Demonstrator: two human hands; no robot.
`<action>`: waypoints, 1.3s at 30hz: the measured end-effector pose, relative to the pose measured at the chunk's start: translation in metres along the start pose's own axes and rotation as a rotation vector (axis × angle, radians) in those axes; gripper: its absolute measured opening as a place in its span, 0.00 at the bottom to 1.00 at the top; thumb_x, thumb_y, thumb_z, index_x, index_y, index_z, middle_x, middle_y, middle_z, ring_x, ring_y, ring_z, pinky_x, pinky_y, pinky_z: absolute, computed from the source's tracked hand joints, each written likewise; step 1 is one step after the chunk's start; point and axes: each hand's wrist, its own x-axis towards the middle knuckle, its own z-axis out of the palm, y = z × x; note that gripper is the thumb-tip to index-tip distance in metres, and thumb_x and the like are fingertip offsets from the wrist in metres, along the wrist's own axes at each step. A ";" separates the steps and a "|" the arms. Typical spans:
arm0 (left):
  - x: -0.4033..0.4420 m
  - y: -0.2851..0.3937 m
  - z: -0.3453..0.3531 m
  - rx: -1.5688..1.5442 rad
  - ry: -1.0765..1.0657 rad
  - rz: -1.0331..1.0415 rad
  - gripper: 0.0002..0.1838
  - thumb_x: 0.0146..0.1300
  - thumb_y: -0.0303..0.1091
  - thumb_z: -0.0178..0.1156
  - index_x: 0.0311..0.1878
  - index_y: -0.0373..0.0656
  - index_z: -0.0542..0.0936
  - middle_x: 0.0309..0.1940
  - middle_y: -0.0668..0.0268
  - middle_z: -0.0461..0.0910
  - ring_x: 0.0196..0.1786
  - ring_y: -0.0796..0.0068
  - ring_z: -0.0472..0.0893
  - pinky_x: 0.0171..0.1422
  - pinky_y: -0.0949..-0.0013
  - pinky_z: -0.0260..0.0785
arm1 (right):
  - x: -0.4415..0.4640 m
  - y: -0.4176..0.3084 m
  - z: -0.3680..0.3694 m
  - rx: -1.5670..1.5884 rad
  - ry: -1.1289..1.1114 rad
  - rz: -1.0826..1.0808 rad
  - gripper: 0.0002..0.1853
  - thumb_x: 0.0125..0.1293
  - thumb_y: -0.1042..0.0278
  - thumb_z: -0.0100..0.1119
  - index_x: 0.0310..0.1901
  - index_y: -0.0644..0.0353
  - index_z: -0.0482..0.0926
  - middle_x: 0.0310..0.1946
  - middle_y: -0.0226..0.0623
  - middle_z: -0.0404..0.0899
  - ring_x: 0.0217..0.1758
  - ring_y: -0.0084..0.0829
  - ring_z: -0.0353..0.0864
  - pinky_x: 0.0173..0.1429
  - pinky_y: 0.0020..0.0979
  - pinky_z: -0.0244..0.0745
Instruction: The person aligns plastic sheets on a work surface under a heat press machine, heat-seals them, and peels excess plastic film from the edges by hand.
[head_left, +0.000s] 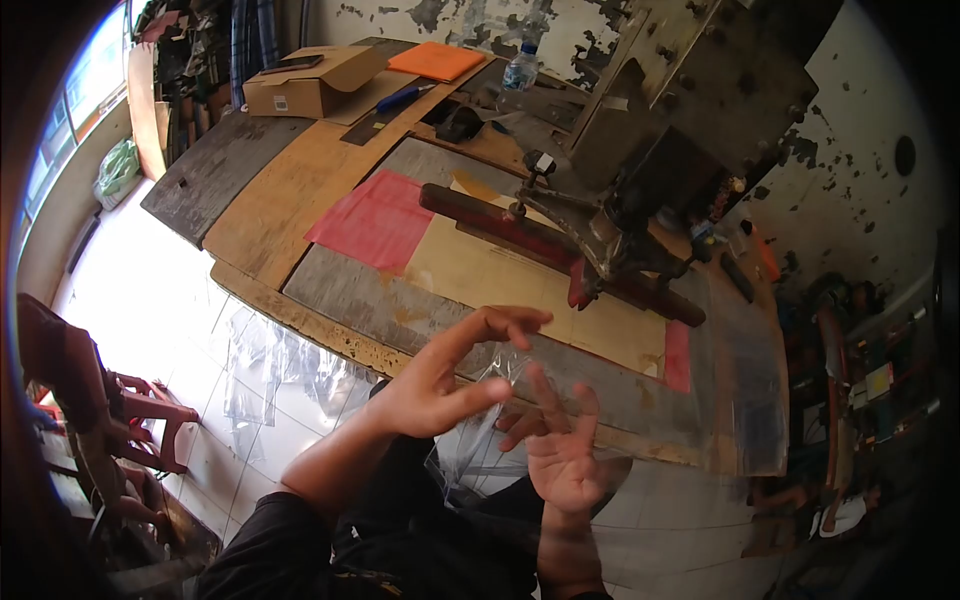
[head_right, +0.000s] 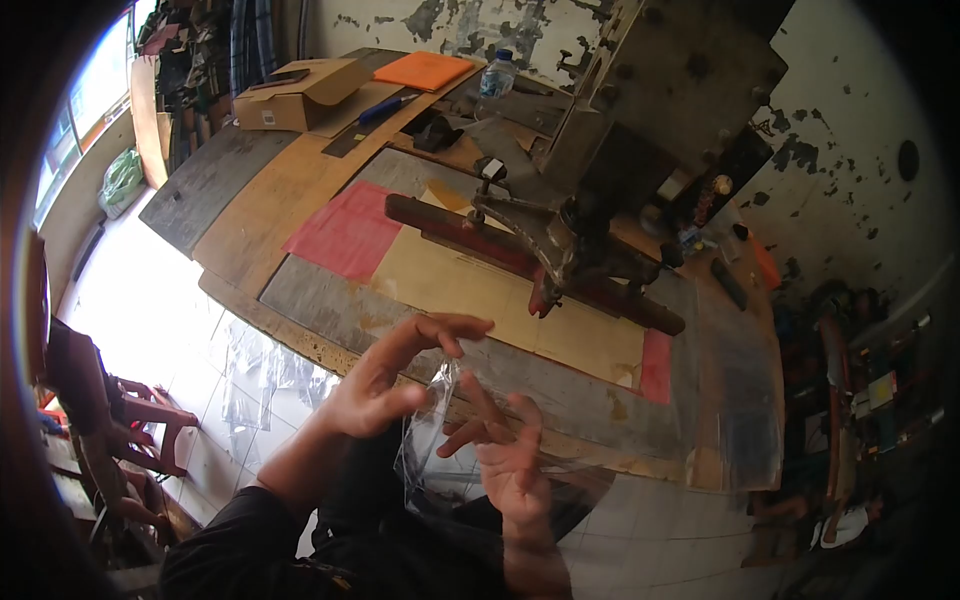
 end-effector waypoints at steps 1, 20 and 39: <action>0.000 0.004 0.001 0.056 -0.091 -0.060 0.23 0.75 0.45 0.66 0.62 0.39 0.73 0.69 0.49 0.79 0.75 0.57 0.76 0.80 0.51 0.62 | -0.004 0.001 0.001 -0.039 -0.018 0.004 0.46 0.77 0.40 0.47 0.88 0.47 0.41 0.86 0.68 0.43 0.57 0.52 0.83 0.72 0.55 0.71; -0.016 0.022 0.023 0.365 -0.005 -0.105 0.10 0.68 0.33 0.74 0.42 0.37 0.84 0.51 0.58 0.91 0.52 0.65 0.91 0.58 0.64 0.80 | -0.023 -0.003 -0.003 0.109 0.060 -0.057 0.41 0.78 0.43 0.44 0.83 0.61 0.52 0.80 0.70 0.60 0.81 0.55 0.67 0.81 0.49 0.58; -0.061 0.027 0.012 0.779 0.172 -0.063 0.12 0.70 0.30 0.71 0.54 0.38 0.87 0.42 0.59 0.89 0.44 0.59 0.90 0.48 0.61 0.82 | -0.031 0.035 0.023 0.089 -0.047 0.071 0.45 0.82 0.40 0.37 0.86 0.68 0.44 0.86 0.56 0.54 0.91 0.48 0.49 0.90 0.50 0.38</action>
